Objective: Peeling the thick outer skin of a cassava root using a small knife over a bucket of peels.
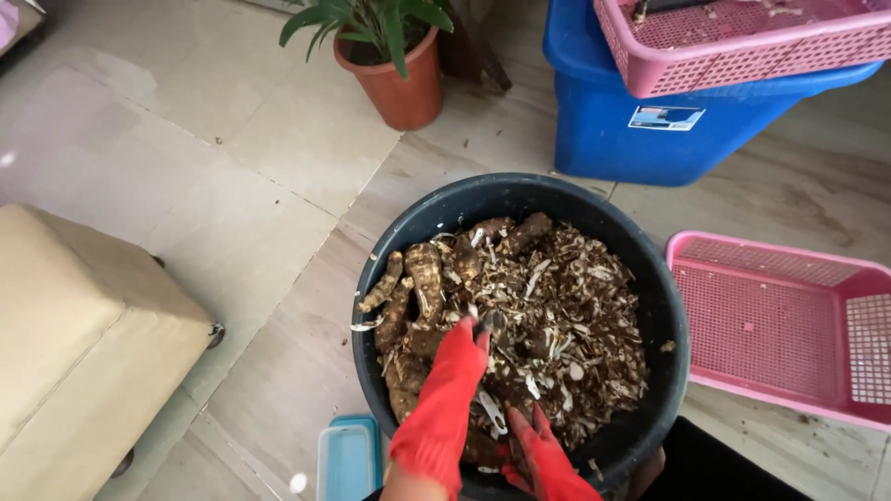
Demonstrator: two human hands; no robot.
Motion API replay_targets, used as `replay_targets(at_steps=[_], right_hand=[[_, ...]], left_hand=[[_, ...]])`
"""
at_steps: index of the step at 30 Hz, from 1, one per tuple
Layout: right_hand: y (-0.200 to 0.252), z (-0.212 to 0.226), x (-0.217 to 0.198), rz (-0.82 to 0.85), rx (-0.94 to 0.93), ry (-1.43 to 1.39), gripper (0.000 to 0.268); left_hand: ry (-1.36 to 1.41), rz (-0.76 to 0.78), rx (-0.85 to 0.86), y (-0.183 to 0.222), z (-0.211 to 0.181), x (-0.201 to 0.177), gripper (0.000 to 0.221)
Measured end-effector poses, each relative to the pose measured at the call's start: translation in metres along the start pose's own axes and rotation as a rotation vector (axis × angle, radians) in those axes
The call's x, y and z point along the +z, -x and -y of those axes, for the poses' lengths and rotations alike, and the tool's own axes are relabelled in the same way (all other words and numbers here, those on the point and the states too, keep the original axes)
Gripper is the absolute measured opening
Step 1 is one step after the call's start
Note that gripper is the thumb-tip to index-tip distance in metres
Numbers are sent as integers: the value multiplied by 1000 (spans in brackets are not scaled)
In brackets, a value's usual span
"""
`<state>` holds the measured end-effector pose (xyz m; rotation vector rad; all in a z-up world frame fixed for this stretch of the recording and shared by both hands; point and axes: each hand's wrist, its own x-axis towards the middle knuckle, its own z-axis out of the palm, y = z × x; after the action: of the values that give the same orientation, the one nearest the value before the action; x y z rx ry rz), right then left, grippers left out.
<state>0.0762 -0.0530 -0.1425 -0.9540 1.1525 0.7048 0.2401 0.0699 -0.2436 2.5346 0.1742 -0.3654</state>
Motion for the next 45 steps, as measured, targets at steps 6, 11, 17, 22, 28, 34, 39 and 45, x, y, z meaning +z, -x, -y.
replay_targets(at_steps=[6, 11, 17, 22, 28, 34, 39, 45], right_hand=[[2, 1, 1, 7, -61, 35, 71], [-1, -26, -29, 305, -267, -197, 91], [15, 8, 1, 47, 80, -242, 47], [-14, -9, 5, 68, -43, -70, 31], [-13, -8, 12, 76, -65, -111, 36], [16, 1, 14, 42, 54, -67, 55], [-24, -25, 17, 85, -40, -54, 70], [-34, -39, 16, 79, -159, 146, 105]], left_hand=[[63, -13, 114, 41, 14, 10, 55], [0, 392, -243, 143, -94, -131, 50], [16, 140, -187, 44, -29, -54, 45], [29, -54, -13, -16, 10, 34, 54], [-31, 102, -73, 80, -27, -34, 53], [-81, 627, -293, 107, -85, -135, 47], [82, 107, -134, 21, -46, -45, 44], [30, -44, -21, 24, 29, 18, 64]])
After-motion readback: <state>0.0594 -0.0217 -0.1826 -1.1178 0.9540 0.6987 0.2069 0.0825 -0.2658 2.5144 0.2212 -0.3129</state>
